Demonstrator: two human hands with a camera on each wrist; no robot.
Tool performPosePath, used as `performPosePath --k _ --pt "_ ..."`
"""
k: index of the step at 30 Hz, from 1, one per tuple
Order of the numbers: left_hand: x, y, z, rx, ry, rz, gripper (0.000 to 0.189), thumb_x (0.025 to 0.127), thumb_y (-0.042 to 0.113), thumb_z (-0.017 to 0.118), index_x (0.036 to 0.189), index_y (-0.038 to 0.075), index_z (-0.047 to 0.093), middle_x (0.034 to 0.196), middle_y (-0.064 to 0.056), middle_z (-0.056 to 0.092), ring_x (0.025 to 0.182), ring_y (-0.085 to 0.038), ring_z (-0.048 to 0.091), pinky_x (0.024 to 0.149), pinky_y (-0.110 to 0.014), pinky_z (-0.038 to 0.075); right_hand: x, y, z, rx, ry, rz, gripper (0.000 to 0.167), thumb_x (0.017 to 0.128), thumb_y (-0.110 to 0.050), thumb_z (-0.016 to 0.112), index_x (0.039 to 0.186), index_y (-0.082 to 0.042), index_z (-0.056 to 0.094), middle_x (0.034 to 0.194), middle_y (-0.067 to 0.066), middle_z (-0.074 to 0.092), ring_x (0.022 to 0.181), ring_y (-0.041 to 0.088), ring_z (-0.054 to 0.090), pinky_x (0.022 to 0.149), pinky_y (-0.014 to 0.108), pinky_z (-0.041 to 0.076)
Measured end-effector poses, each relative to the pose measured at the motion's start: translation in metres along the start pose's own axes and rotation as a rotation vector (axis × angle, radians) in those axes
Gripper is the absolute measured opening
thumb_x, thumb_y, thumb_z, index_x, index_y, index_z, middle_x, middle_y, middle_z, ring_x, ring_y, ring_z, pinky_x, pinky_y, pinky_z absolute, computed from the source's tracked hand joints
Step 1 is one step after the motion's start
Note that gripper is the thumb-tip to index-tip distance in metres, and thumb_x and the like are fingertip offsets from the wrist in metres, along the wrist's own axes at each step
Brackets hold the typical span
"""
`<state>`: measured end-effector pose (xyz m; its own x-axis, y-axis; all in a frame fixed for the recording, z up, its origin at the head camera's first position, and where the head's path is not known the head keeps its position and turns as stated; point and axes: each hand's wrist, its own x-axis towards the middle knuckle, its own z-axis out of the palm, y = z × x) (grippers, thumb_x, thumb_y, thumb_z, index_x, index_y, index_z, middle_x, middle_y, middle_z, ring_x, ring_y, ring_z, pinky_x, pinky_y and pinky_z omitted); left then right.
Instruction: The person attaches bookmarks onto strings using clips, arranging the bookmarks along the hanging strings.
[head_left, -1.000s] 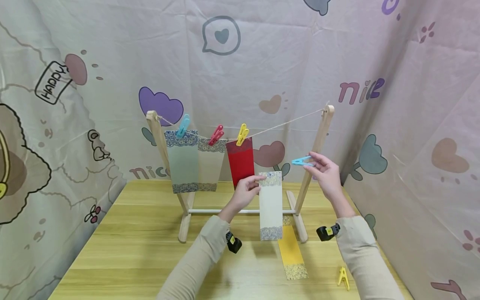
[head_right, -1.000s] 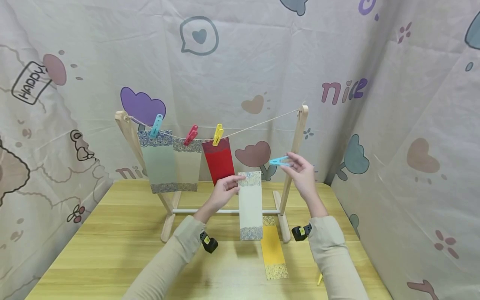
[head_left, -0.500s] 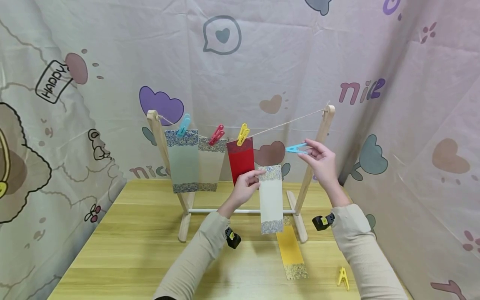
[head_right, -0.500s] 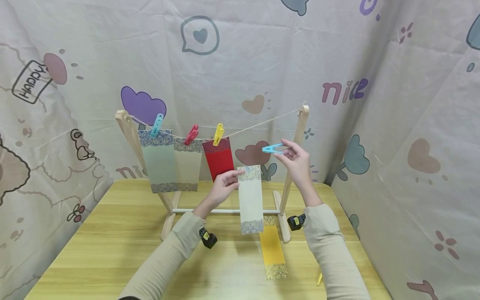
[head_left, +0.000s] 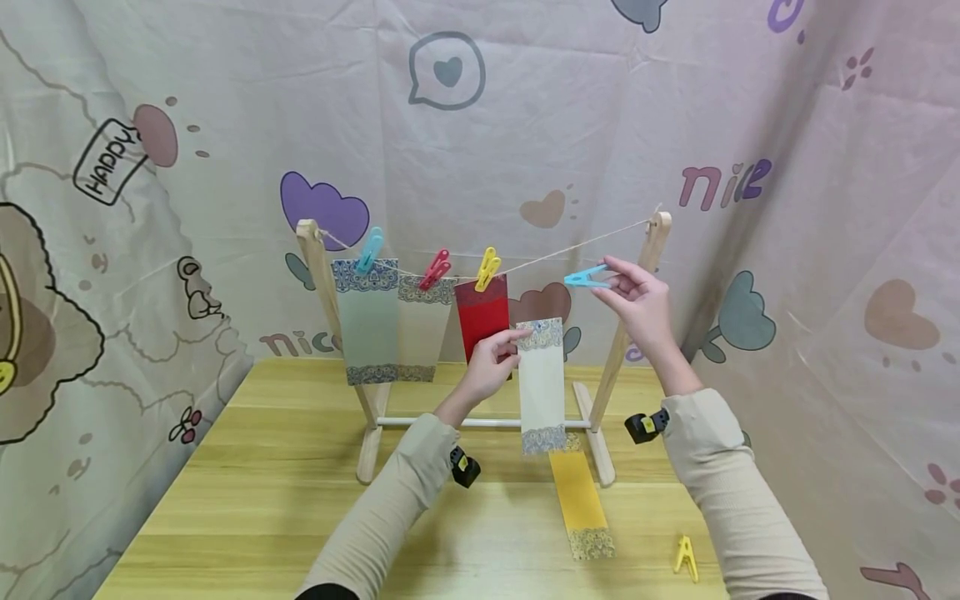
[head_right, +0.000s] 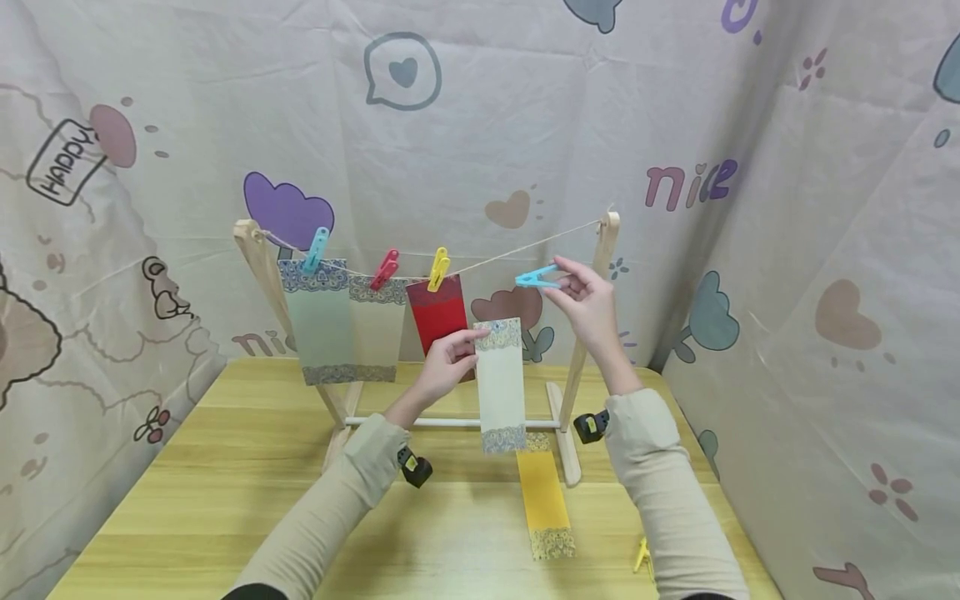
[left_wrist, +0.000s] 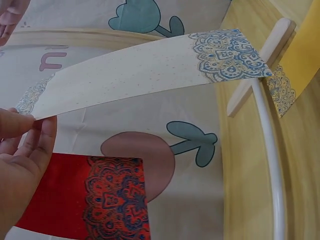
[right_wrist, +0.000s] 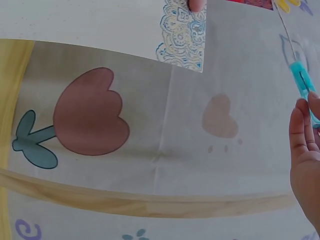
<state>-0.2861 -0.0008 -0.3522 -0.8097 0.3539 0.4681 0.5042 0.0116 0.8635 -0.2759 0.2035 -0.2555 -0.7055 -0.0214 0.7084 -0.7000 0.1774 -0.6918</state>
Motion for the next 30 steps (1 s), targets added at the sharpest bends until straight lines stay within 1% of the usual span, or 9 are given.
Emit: performPosePath --k 6,10,11,13,16,20,22,26,30 --pt "0.003 0.006 -0.002 0.041 0.020 0.048 0.035 0.082 -0.017 0.046 0.116 -0.013 0.051 0.080 -0.032 0.057 0.049 -0.015 0.035 0.044 -0.019 0.031 0.013 0.007 0.003 -0.004 -0.005 -0.032 0.038 0.071 0.022 0.059 0.109 0.020 0.051 0.098 0.010 0.063 0.071 0.005 0.056 0.067 0.014 0.047" --pt "0.006 0.010 -0.003 0.066 0.036 0.082 0.034 0.081 -0.018 0.046 0.114 -0.013 0.052 0.079 -0.031 0.057 0.051 -0.016 0.036 0.045 -0.019 0.031 0.021 0.013 0.004 -0.042 -0.011 -0.076 0.037 0.071 0.019 0.063 0.106 0.017 0.054 0.097 0.023 0.061 0.069 0.004 0.056 0.065 0.014 0.047" --pt "0.007 0.011 -0.004 0.069 0.039 0.086 0.034 0.081 -0.018 0.046 0.114 -0.013 0.052 0.078 -0.031 0.057 0.051 -0.017 0.036 0.046 -0.019 0.031 0.023 0.012 0.004 -0.056 -0.012 -0.087 0.036 0.071 0.018 0.063 0.106 0.017 0.055 0.094 0.020 0.062 0.068 0.004 0.055 0.064 0.014 0.046" --pt "0.009 0.012 -0.004 0.080 0.042 0.087 0.034 0.081 -0.017 0.046 0.114 -0.012 0.053 0.075 -0.031 0.057 0.051 -0.017 0.035 0.046 -0.019 0.031 0.026 0.011 0.005 -0.090 -0.018 -0.111 0.036 0.070 0.017 0.065 0.105 0.015 0.057 0.087 0.018 0.062 0.066 0.004 0.054 0.061 0.013 0.045" --pt "0.015 0.002 -0.003 0.083 0.073 0.088 0.035 0.082 -0.015 0.048 0.116 -0.008 0.054 0.072 -0.026 0.058 0.049 -0.017 0.034 0.046 -0.019 0.031 0.029 0.005 0.007 -0.158 -0.026 -0.143 0.035 0.069 0.016 0.066 0.103 0.014 0.058 0.078 0.009 0.060 0.063 0.003 0.052 0.056 0.011 0.042" --pt "0.022 -0.013 -0.002 0.093 0.128 0.112 0.035 0.082 -0.013 0.050 0.115 -0.002 0.058 0.065 -0.021 0.056 0.048 -0.015 0.034 0.046 -0.020 0.032 0.035 0.001 0.009 -0.256 -0.042 -0.179 0.033 0.069 0.012 0.069 0.101 0.012 0.060 0.077 0.013 0.061 0.061 0.001 0.050 0.056 0.010 0.041" --pt "0.023 -0.011 -0.002 0.108 0.145 0.133 0.035 0.081 -0.014 0.050 0.113 -0.003 0.058 0.063 -0.020 0.054 0.048 -0.013 0.036 0.047 -0.020 0.034 0.040 0.002 0.009 -0.300 -0.050 -0.196 0.034 0.068 0.010 0.070 0.101 0.011 0.061 0.079 0.020 0.061 0.062 0.001 0.050 0.059 0.010 0.043" --pt "0.025 -0.009 -0.002 0.130 0.176 0.156 0.035 0.080 -0.015 0.051 0.112 -0.003 0.059 0.065 -0.016 0.056 0.052 -0.013 0.041 0.049 -0.020 0.037 0.046 -0.001 0.010 -0.396 -0.077 -0.233 0.033 0.068 0.007 0.072 0.100 0.010 0.062 0.081 0.021 0.062 0.062 0.000 0.050 0.062 0.008 0.042" --pt "0.026 -0.006 -0.002 0.131 0.196 0.161 0.035 0.080 -0.016 0.051 0.111 -0.004 0.059 0.068 -0.016 0.058 0.054 -0.019 0.045 0.050 -0.019 0.039 0.050 -0.002 0.011 -0.468 -0.110 -0.256 0.034 0.068 0.005 0.073 0.100 0.009 0.063 0.081 0.020 0.063 0.062 0.008 0.052 0.061 0.007 0.041"
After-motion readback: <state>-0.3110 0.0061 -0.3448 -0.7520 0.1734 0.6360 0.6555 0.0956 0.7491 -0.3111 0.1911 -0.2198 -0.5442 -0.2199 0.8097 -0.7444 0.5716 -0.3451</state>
